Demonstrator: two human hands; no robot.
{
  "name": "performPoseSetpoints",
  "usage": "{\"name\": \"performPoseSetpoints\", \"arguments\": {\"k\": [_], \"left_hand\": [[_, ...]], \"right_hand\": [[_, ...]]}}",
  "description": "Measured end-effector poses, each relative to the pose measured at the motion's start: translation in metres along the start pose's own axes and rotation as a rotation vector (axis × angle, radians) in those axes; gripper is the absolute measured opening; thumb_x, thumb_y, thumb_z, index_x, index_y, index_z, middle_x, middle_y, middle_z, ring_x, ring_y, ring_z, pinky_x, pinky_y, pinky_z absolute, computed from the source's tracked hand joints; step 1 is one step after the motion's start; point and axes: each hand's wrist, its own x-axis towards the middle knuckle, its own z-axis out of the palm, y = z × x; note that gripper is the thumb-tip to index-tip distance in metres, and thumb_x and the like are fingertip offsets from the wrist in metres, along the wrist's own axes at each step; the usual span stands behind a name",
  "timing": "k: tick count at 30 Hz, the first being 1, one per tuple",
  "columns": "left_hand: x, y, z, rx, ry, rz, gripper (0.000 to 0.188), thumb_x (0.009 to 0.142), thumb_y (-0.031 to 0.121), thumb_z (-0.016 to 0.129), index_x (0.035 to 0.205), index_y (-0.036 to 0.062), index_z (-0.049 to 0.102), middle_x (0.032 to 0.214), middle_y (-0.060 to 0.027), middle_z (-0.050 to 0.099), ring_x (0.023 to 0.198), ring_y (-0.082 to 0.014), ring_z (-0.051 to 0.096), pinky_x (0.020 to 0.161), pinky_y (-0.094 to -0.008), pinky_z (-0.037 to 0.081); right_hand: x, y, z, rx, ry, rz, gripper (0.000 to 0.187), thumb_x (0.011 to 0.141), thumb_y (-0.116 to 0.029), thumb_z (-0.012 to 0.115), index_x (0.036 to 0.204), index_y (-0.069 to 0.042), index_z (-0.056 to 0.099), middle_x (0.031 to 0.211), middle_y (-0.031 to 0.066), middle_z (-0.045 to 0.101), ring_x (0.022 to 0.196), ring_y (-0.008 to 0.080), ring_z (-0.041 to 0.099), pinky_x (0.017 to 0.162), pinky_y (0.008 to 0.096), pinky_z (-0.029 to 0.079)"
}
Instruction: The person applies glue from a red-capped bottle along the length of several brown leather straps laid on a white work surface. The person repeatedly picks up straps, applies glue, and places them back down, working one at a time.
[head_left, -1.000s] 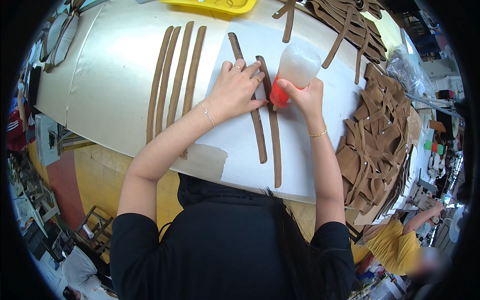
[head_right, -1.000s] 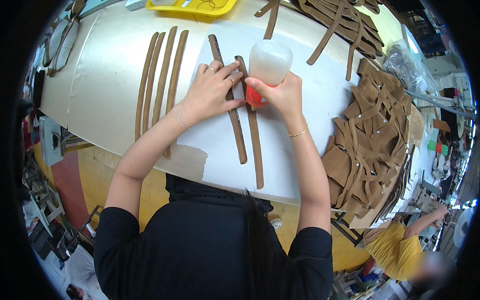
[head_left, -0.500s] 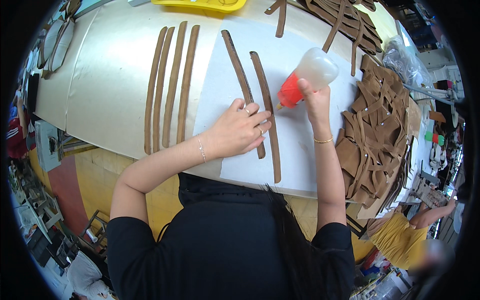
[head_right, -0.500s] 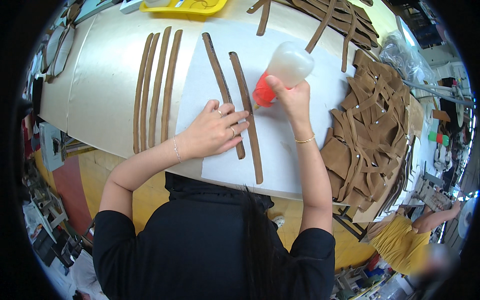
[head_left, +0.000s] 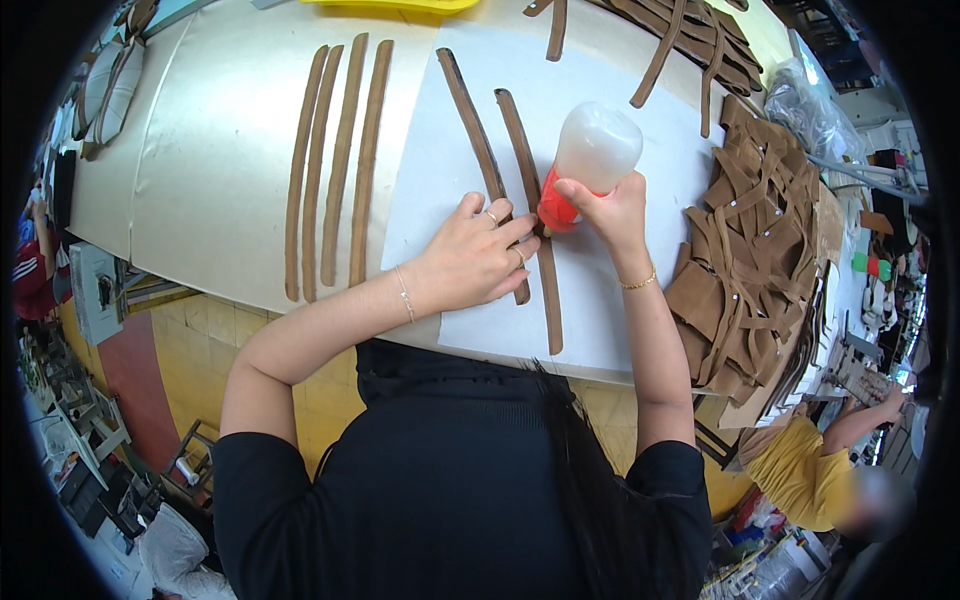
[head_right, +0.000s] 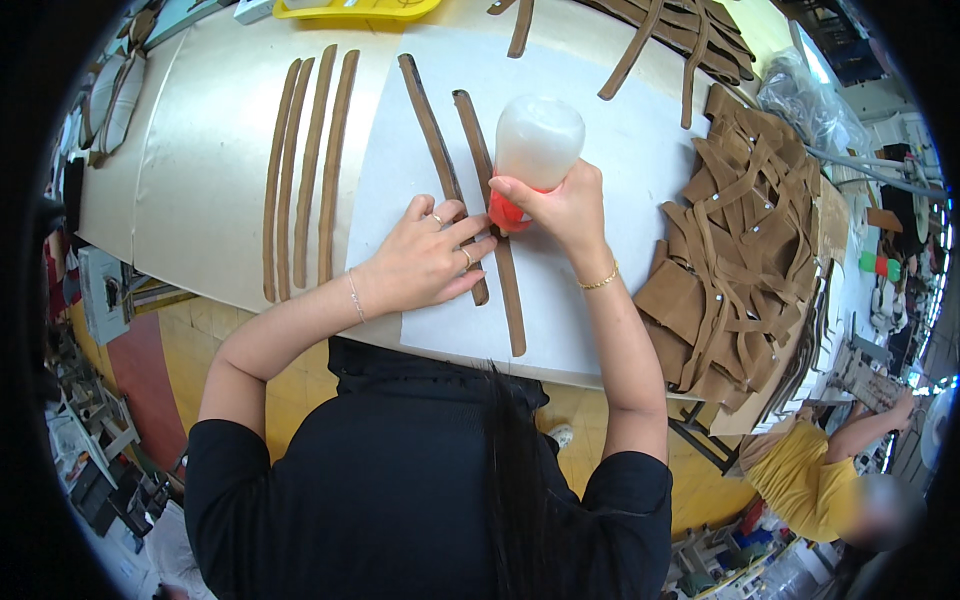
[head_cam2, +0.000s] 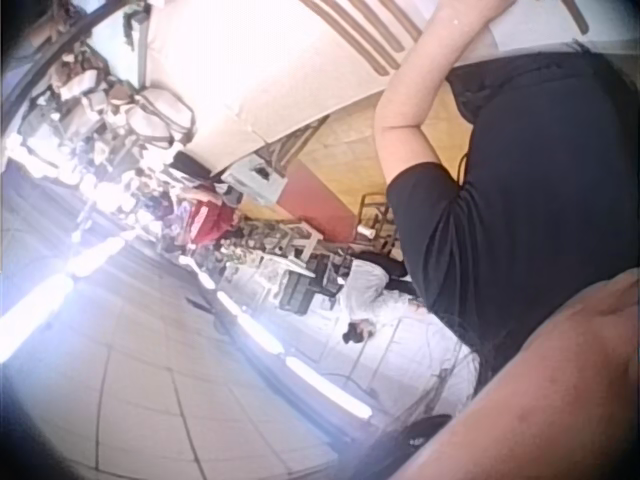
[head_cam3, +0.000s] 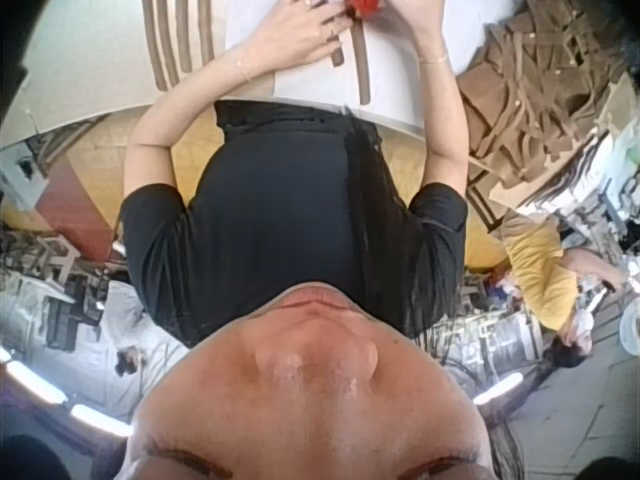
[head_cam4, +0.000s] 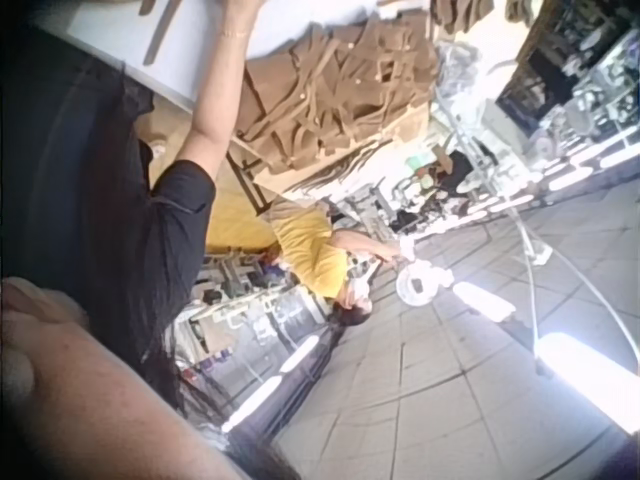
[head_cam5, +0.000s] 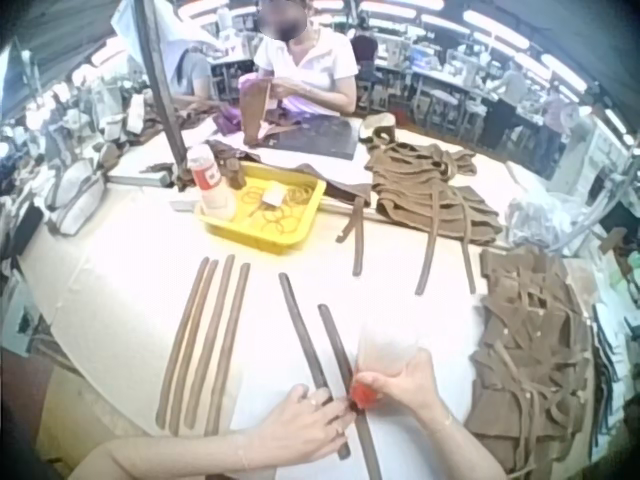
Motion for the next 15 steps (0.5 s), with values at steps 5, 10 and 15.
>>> {"name": "performPoseSetpoints", "arguments": {"k": [5,10,15], "left_hand": [[-0.001,0.001,0.000,0.012,0.002,-0.009,0.035,0.077,0.031,0.073,0.107,0.0132,0.069,0.119,-0.0033,0.058,0.105,-0.0215,0.049,0.084,-0.0385,0.037],[-0.001,0.001,0.000,0.016,-0.010,-0.011,0.035,0.077,0.031,0.073,0.106,0.0130,0.069,0.121,-0.0042,0.058,0.106,-0.0213,0.049,0.085,-0.0384,0.036],[-0.001,0.003,-0.001,0.001,-0.025,-0.022,0.037,0.077,0.031,0.073,0.108,0.0119,0.068,0.122,-0.0046,0.058,0.107,-0.0211,0.048,0.086,-0.0387,0.036]], "right_hand": [[-0.017,-0.005,-0.002,0.044,-0.005,0.003,0.041,0.074,-0.038,0.082,0.088,0.000,0.072,0.078,0.0084,0.073,0.072,0.0160,0.070,0.066,0.0289,0.055],[-0.033,-0.001,-0.006,0.029,-0.031,0.023,0.043,0.073,-0.039,0.083,0.088,-0.001,0.072,0.078,0.0086,0.073,0.072,0.0163,0.070,0.066,0.0293,0.055],[-0.051,-0.001,-0.007,0.034,-0.032,0.023,0.046,0.072,-0.041,0.083,0.088,0.000,0.072,0.078,0.0090,0.073,0.072,0.0169,0.070,0.066,0.0297,0.055]]}}
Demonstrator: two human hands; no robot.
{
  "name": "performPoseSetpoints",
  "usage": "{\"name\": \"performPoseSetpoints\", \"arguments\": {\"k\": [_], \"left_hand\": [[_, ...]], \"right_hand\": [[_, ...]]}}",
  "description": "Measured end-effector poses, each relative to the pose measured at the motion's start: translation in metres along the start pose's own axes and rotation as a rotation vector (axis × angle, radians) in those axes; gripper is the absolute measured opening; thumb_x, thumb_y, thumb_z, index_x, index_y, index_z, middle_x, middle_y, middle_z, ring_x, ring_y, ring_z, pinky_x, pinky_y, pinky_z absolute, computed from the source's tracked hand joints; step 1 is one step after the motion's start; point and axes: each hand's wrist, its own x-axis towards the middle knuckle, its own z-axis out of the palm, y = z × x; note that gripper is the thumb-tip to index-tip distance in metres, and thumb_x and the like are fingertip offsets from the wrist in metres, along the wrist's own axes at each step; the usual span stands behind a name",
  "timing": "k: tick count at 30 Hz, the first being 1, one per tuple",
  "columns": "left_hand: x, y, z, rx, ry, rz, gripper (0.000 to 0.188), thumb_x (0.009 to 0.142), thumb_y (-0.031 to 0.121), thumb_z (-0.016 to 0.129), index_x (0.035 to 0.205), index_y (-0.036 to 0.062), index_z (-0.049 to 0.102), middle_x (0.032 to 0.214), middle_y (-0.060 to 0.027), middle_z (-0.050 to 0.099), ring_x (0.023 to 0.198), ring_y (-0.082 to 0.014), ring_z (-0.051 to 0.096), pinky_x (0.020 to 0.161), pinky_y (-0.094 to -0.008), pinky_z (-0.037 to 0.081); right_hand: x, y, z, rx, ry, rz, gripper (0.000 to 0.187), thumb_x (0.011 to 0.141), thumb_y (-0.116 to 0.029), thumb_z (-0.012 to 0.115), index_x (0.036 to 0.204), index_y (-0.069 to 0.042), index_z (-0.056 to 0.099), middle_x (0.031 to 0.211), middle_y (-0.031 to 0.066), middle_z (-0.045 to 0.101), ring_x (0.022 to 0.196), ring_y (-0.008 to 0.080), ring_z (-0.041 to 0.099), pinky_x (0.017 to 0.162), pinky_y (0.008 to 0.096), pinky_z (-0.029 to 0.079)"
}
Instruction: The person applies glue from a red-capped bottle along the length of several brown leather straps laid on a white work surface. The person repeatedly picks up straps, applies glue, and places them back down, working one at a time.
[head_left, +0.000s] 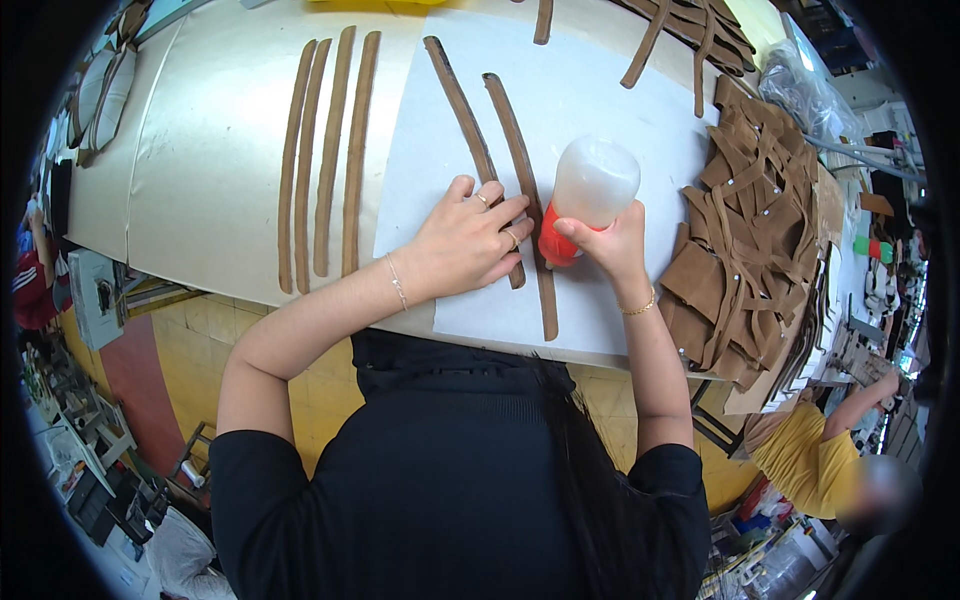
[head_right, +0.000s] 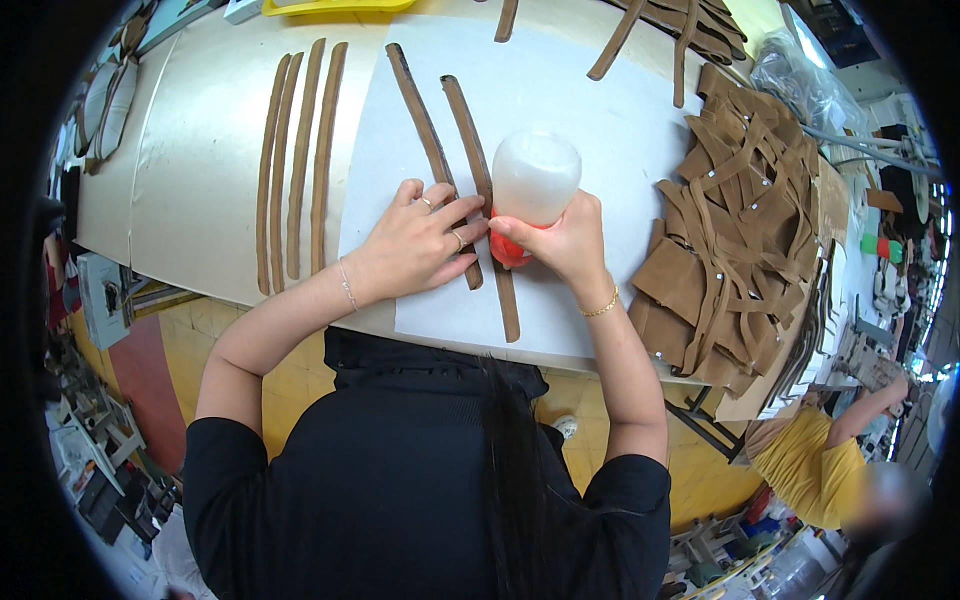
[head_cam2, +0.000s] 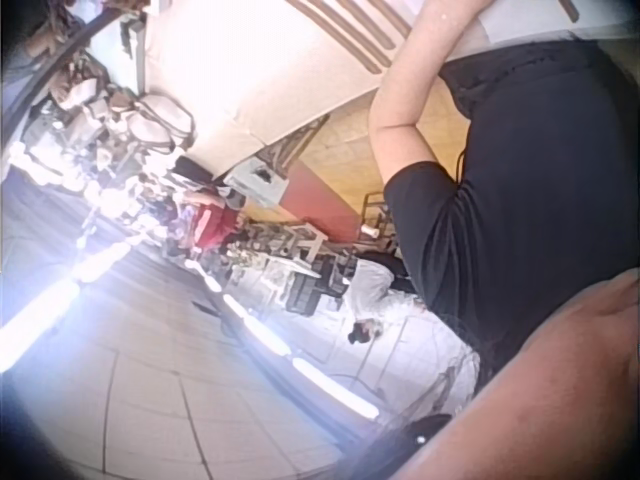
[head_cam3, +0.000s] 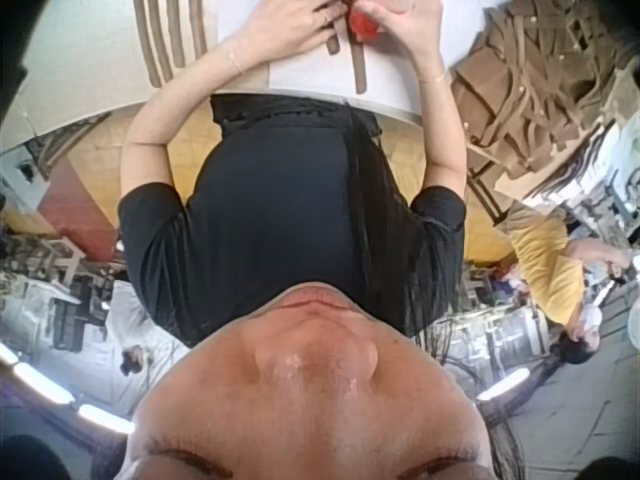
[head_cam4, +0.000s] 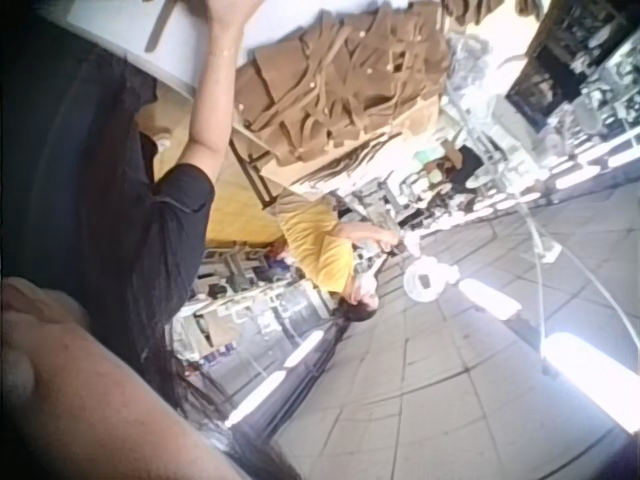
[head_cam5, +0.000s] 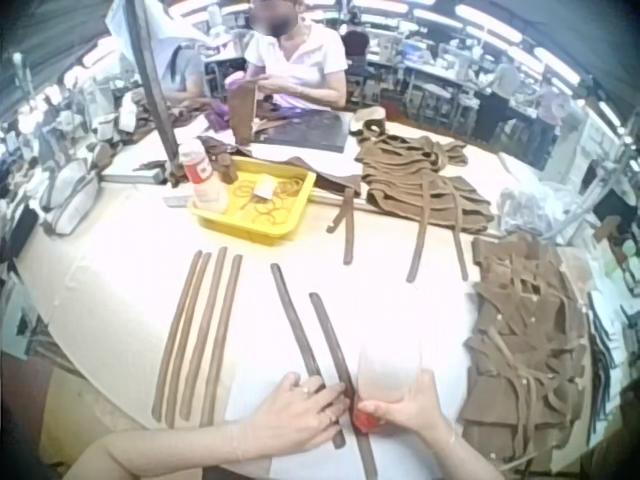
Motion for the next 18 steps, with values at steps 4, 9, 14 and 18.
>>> {"name": "performPoseSetpoints", "arguments": {"k": [4,9,14,18], "left_hand": [[0.001,0.001,-0.003,-0.005,-0.012,-0.006,0.038,0.077,0.031,0.073,0.109,0.0111,0.067,0.123,-0.0047,0.057,0.108,-0.0211,0.048,0.086,-0.0391,0.036],[-0.001,0.008,-0.003,-0.006,-0.014,0.010,0.036,0.078,0.028,0.072,0.109,0.0108,0.067,0.124,-0.0047,0.057,0.109,-0.0213,0.050,0.086,-0.0392,0.036],[-0.021,0.038,-0.003,-0.100,-0.028,0.225,0.037,0.076,0.024,0.070,0.108,0.0080,0.068,0.115,-0.0043,0.059,0.102,-0.0190,0.052,0.085,-0.0386,0.036],[-0.034,0.053,0.008,-0.115,0.011,0.268,0.032,0.077,0.024,0.068,0.105,0.0077,0.069,0.113,-0.0040,0.060,0.104,-0.0189,0.053,0.086,-0.0390,0.036]], "right_hand": [[-0.016,0.000,0.000,0.026,-0.009,0.026,0.047,0.071,-0.042,0.083,0.088,0.000,0.071,0.079,0.0094,0.073,0.072,0.0176,0.070,0.067,0.0297,0.055],[-0.039,0.006,0.000,0.175,0.029,0.100,0.052,0.075,-0.047,0.081,0.092,0.001,0.069,0.084,0.0075,0.071,0.077,0.0149,0.067,0.070,0.0294,0.053],[-0.051,0.020,-0.006,0.350,0.247,0.093,0.054,0.079,-0.050,0.078,0.094,0.002,0.066,0.089,0.0042,0.068,0.082,0.0123,0.062,0.072,0.0288,0.051],[-0.053,0.014,-0.005,0.276,0.225,0.058,0.051,0.078,-0.045,0.080,0.093,0.002,0.067,0.087,0.0056,0.069,0.080,0.0133,0.064,0.071,0.0290,0.052]]}}
